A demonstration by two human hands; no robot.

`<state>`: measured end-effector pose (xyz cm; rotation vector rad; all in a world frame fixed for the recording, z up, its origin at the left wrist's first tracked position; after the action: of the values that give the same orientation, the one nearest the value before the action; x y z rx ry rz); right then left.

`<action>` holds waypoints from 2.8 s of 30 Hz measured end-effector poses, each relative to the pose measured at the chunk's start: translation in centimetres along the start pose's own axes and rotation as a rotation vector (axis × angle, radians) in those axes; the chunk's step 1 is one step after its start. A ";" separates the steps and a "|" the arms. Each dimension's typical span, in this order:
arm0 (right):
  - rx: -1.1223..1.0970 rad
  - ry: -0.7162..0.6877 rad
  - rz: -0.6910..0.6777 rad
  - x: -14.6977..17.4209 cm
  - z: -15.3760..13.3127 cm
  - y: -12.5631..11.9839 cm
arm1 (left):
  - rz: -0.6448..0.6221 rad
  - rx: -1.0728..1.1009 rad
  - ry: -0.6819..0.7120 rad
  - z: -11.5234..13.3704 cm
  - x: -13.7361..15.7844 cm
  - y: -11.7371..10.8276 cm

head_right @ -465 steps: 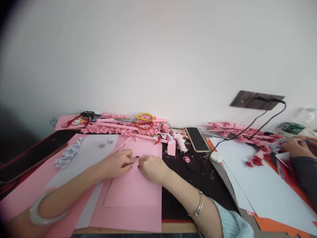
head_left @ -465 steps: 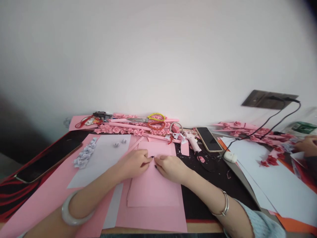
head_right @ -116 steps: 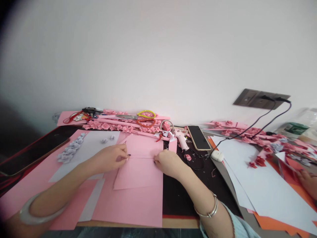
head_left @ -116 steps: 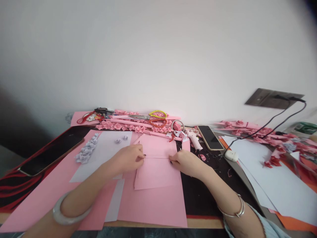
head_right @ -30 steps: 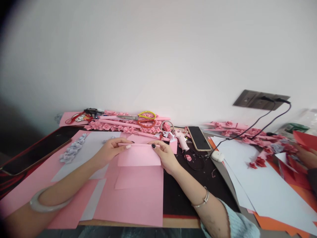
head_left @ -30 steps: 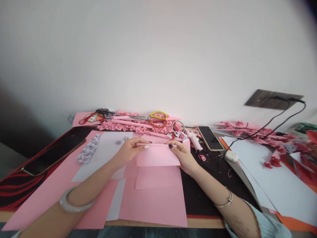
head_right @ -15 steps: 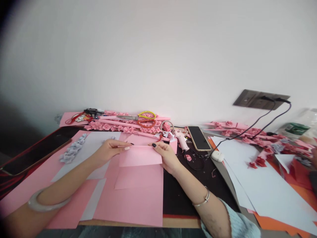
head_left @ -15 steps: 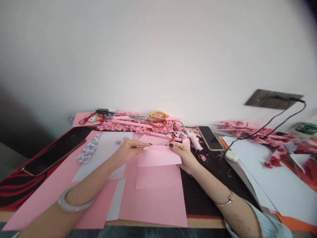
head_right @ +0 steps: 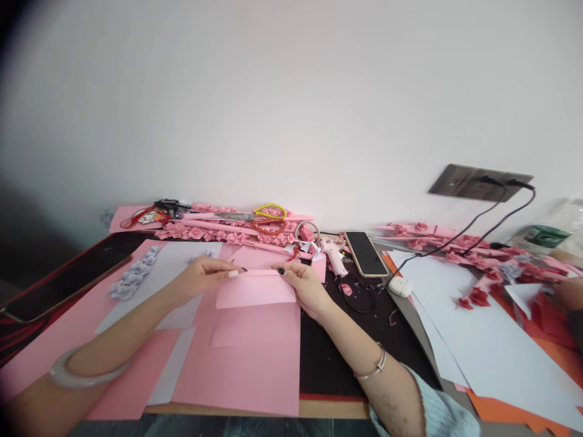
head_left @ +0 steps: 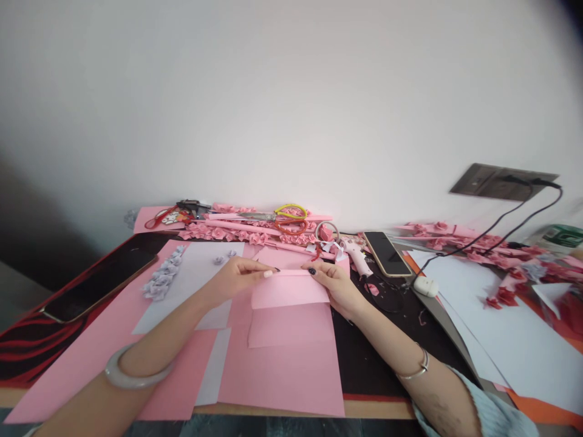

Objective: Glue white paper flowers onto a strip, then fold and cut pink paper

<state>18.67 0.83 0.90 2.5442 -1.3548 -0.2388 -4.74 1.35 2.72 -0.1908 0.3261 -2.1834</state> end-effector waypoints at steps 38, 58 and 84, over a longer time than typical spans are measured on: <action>1.493 0.032 -0.260 0.9 -1.6 0.5 | -0.211 -0.731 0.129 -0.6 -0.1 0.5; 1.910 0.355 -0.248 1.8 -1.6 4.0 | -0.239 -1.055 -0.046 1.7 0.3 3.6; 1.631 0.265 -0.111 0.6 -1.2 1.2 | -0.121 -0.857 -0.099 -0.1 0.3 0.5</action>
<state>18.40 -0.17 2.42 3.4424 -1.5251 1.8269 -4.51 0.83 2.48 -0.7991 1.2032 -2.0088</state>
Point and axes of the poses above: each hand's wrist, its own x-axis away from the middle knuckle, its own y-axis out of the palm, z = x × y, the point moved 1 cm from there along -x, towards the middle knuckle, and after that the axes turned 15 degrees about -z, right-handed, at the moved point
